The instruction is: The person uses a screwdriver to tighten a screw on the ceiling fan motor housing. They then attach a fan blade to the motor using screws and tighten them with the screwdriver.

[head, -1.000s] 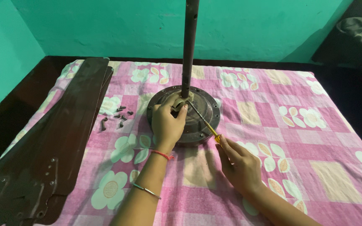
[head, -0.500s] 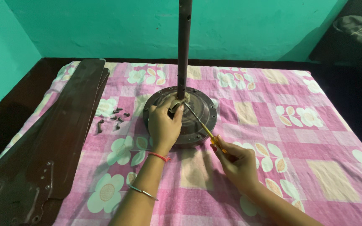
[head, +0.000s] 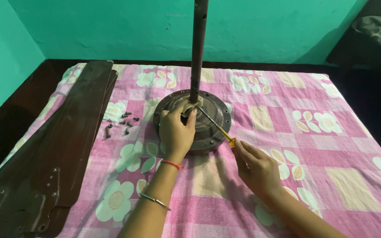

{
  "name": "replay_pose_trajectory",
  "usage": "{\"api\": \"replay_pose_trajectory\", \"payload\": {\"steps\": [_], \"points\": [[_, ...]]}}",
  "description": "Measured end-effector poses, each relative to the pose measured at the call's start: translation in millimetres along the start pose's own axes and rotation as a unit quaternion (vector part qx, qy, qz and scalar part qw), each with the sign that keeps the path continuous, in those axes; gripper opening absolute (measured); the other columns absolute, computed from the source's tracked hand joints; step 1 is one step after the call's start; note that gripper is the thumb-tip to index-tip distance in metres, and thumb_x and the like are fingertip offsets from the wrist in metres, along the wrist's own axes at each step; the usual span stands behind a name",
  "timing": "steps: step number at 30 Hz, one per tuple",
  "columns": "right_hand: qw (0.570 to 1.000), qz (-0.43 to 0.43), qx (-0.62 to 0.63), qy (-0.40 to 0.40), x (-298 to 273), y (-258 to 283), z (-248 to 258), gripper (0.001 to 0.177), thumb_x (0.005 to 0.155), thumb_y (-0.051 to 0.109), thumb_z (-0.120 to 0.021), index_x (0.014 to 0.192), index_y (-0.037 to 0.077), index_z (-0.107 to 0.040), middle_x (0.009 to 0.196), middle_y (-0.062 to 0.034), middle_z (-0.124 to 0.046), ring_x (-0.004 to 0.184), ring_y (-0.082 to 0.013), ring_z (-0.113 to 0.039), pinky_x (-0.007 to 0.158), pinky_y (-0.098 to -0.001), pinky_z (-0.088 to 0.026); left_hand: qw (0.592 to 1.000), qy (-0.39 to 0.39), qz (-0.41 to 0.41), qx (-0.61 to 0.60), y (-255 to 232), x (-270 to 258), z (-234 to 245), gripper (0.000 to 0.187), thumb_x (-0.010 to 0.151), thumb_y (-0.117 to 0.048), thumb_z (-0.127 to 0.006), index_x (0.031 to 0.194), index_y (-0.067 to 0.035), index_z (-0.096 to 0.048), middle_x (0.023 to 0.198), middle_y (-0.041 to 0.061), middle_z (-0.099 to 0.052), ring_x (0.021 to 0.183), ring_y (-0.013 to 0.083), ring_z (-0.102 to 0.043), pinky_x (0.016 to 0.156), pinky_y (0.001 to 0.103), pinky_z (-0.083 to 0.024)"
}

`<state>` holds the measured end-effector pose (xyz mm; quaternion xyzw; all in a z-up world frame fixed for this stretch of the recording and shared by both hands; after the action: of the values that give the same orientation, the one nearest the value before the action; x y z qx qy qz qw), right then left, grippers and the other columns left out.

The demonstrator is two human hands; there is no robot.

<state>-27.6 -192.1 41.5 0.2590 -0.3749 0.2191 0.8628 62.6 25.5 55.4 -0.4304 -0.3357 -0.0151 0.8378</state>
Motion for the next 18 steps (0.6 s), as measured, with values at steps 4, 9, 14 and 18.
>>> {"api": "replay_pose_trajectory", "payload": {"steps": [4,9,14,18], "points": [[0.987,-0.12,0.096,0.037,-6.3,-16.6,-12.8,0.033,0.088,0.006,-0.078,0.12,0.007,-0.075,0.11,-0.0114,-0.079,0.072,-0.0148,-0.074,0.059,-0.0261,-0.057,1.0,-0.005,-0.002,-0.01,1.0,0.6,0.1,0.03,0.087,-0.025,-0.076,0.117,-0.025,-0.075,0.101,-0.001,-0.078,0.086,0.0293,-0.062,0.078,0.041,-0.053],[0.912,-0.338,0.218,0.087,-39.7,-58.3,-43.0,0.031,0.093,0.002,-0.08,0.125,0.003,-0.082,0.091,-0.0186,-0.079,0.064,-0.0102,-0.05,0.052,-0.028,-0.039,1.0,-0.011,-0.018,-0.013,-0.4,0.7,0.4,0.03,0.087,-0.024,-0.076,0.117,-0.024,-0.074,0.103,-0.001,-0.078,0.087,0.0298,-0.062,0.079,0.041,-0.053],[0.883,-0.244,0.401,0.023,-39.9,-54.8,-53.1,0.025,0.092,0.001,-0.074,0.117,0.0,-0.075,0.105,-0.0035,-0.081,0.086,-0.0036,-0.07,0.074,-0.021,-0.057,1.0,-0.017,-0.023,-0.011,-1.0,-0.5,-0.5,0.031,0.087,-0.023,-0.076,0.118,-0.023,-0.074,0.104,0.0,-0.078,0.087,0.0305,-0.063,0.079,0.042,-0.053],[0.913,-0.315,0.253,0.063,-38.9,-68.0,-49.7,0.032,0.09,0.004,-0.078,0.122,0.003,-0.08,0.091,-0.0104,-0.08,0.064,-0.009,-0.05,0.054,-0.0277,-0.039,1.0,-0.017,-0.007,0.004,-0.1,-0.6,-0.3,0.03,0.087,-0.025,-0.077,0.117,-0.025,-0.075,0.096,0.001,-0.076,0.086,0.0297,-0.063,0.076,0.042,-0.053]]}}
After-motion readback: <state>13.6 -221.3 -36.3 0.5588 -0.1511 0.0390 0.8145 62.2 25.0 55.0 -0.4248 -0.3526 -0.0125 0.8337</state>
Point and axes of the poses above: each hand's wrist, its own x-axis towards the middle knuckle, its own z-axis out of the back of the hand, y = z × x, the point moved 8 cm from there along x, towards the middle knuckle
